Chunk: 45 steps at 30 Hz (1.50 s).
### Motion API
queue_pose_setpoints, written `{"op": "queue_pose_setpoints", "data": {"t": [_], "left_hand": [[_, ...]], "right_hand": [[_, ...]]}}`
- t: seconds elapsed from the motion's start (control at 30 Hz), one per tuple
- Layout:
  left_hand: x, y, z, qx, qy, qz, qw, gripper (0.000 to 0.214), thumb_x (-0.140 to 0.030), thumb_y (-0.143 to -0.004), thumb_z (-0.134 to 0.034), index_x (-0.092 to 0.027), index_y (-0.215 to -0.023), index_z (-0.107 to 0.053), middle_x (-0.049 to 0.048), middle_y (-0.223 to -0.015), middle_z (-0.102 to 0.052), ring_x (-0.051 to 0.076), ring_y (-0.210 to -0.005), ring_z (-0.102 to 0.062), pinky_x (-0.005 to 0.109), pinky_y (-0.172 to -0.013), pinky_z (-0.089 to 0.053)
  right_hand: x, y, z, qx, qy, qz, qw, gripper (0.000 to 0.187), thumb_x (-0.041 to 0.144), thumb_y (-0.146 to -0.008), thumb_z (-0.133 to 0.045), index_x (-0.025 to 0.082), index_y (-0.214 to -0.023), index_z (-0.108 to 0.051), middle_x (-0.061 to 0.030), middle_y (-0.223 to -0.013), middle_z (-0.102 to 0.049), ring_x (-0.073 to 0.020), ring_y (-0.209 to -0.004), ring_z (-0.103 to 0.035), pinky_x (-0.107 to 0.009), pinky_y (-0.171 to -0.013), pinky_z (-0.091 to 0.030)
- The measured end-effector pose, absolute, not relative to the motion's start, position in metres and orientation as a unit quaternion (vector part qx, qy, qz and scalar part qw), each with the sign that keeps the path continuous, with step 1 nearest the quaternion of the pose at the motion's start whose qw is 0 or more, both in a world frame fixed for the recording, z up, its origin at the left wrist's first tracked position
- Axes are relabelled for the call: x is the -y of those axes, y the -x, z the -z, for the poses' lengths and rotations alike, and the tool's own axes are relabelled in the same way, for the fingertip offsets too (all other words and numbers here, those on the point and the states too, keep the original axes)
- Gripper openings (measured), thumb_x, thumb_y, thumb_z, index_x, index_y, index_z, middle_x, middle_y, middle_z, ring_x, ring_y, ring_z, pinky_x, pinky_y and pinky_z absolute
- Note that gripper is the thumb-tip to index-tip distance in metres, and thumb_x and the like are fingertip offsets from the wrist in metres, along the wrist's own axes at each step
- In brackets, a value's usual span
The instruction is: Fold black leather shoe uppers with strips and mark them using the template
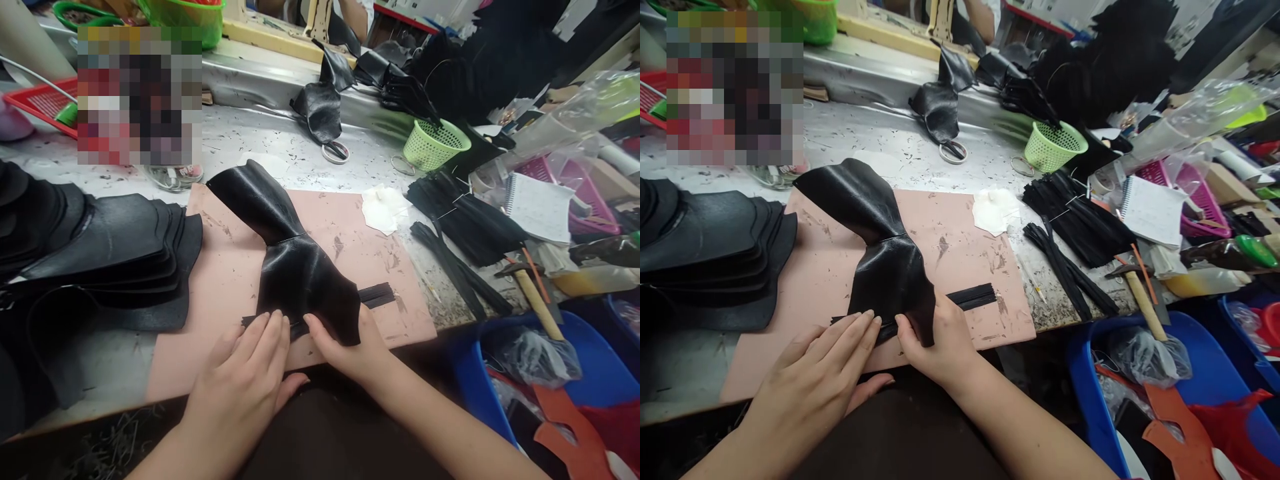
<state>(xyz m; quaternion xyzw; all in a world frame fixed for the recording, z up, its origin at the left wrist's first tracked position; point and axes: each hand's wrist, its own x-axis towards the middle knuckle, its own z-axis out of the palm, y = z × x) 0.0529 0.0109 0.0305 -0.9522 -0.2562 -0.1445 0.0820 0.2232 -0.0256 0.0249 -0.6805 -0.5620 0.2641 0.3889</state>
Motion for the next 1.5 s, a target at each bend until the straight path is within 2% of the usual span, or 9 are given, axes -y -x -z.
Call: {"op": "queue_pose_setpoints", "data": {"t": [0.2, 0.43, 0.57, 0.77, 0.93, 1.0, 1.07, 1.2, 1.5], "left_hand": [[-0.013, -0.051, -0.027, 0.238, 0.961, 0.108, 0.094, 0.048, -0.043, -0.09, -0.036, -0.011, -0.119, -0.057, 0.0153, -0.107, -0.068, 0.025, -0.094, -0.061, 0.04, -0.084, -0.03], [-0.014, -0.059, -0.029, 0.245, 0.96, 0.112, 0.077, 0.042, -0.03, -0.093, -0.03, -0.01, -0.109, -0.063, 0.0125, -0.106, -0.069, 0.024, -0.093, -0.061, 0.04, -0.083, -0.031], [-0.013, -0.06, -0.026, 0.248, 0.959, 0.134, 0.032, 0.041, -0.031, -0.093, -0.031, -0.009, -0.109, -0.063, 0.0113, -0.11, -0.067, 0.023, -0.098, -0.06, 0.039, -0.083, -0.031], [-0.019, -0.062, -0.028, 0.273, 0.954, 0.121, 0.002, 0.037, -0.04, -0.083, -0.054, -0.015, -0.109, -0.062, 0.0073, -0.106, -0.069, 0.023, -0.094, -0.06, 0.04, -0.081, -0.032], [-0.007, -0.053, -0.029, 0.329, 0.91, 0.252, -0.017, 0.048, -0.055, -0.071, -0.061, -0.017, -0.1, -0.066, 0.013, -0.117, -0.063, 0.03, -0.103, -0.056, 0.042, -0.084, -0.038], [0.004, -0.046, -0.025, 0.322, 0.879, 0.339, -0.092, 0.029, -0.039, -0.081, -0.055, -0.017, -0.097, -0.066, 0.0127, -0.102, -0.068, 0.025, -0.094, -0.06, 0.037, -0.08, -0.043], [0.014, -0.042, -0.022, 0.326, 0.839, 0.336, -0.276, 0.017, -0.027, -0.083, -0.052, -0.019, -0.087, -0.067, 0.0068, -0.081, -0.069, 0.018, -0.076, -0.063, 0.028, -0.068, -0.048], [0.017, -0.044, -0.033, 0.435, 0.578, 0.316, -0.614, 0.03, -0.039, -0.076, -0.059, -0.018, -0.096, -0.066, 0.0073, -0.09, -0.071, 0.023, -0.086, -0.065, 0.032, -0.077, -0.052], [0.009, -0.053, -0.061, 0.462, 0.308, 0.405, -0.726, 0.041, -0.041, -0.075, -0.063, -0.016, -0.108, -0.06, 0.0061, -0.097, -0.07, 0.025, -0.09, -0.064, 0.037, -0.079, -0.052]], "right_hand": [[0.026, -0.223, -0.024, 0.541, 0.689, -0.278, 0.394, 0.02, 0.022, -0.074, -0.059, 0.016, -0.092, -0.062, -0.0082, -0.087, -0.068, -0.0235, -0.082, -0.065, -0.036, -0.076, -0.054], [0.025, -0.224, -0.028, 0.527, 0.674, -0.289, 0.429, 0.042, 0.027, -0.075, -0.061, 0.018, -0.115, -0.054, -0.0089, -0.104, -0.064, -0.0234, -0.098, -0.061, -0.036, -0.086, -0.05], [0.022, -0.232, -0.039, 0.584, 0.638, -0.277, 0.419, 0.038, 0.023, -0.07, -0.06, 0.016, -0.108, -0.058, -0.0116, -0.105, -0.063, -0.027, -0.101, -0.058, -0.04, -0.089, -0.047], [0.013, -0.25, -0.051, 0.489, 0.608, -0.465, 0.419, 0.029, 0.035, -0.079, -0.052, 0.015, -0.096, -0.062, -0.008, -0.098, -0.067, -0.0259, -0.097, -0.06, -0.038, -0.086, -0.046], [0.009, -0.248, -0.057, 0.387, 0.687, -0.497, 0.362, 0.017, 0.032, -0.067, -0.064, 0.015, -0.068, -0.063, -0.004, -0.067, -0.065, -0.022, -0.069, -0.061, -0.032, -0.062, -0.049], [0.012, -0.242, -0.058, 0.33, 0.655, -0.526, 0.43, 0.021, 0.034, -0.064, -0.068, 0.016, -0.072, -0.062, -0.0022, -0.066, -0.064, -0.0187, -0.063, -0.059, -0.029, -0.056, -0.048], [0.017, -0.233, -0.059, 0.265, 0.594, -0.555, 0.518, 0.03, 0.039, -0.063, -0.072, 0.017, -0.081, -0.061, -0.0012, -0.071, -0.064, -0.0165, -0.062, -0.058, -0.027, -0.052, -0.048], [0.033, -0.205, -0.055, 0.224, 0.525, -0.583, 0.578, 0.035, 0.04, -0.063, -0.074, 0.016, -0.084, -0.06, -0.0028, -0.074, -0.064, -0.0159, -0.064, -0.058, -0.026, -0.053, -0.049], [0.05, -0.185, -0.043, 0.249, 0.456, -0.623, 0.584, 0.038, 0.035, -0.062, -0.076, 0.019, -0.093, -0.062, -0.0032, -0.079, -0.065, -0.0167, -0.068, -0.059, -0.027, -0.058, -0.05]]}}
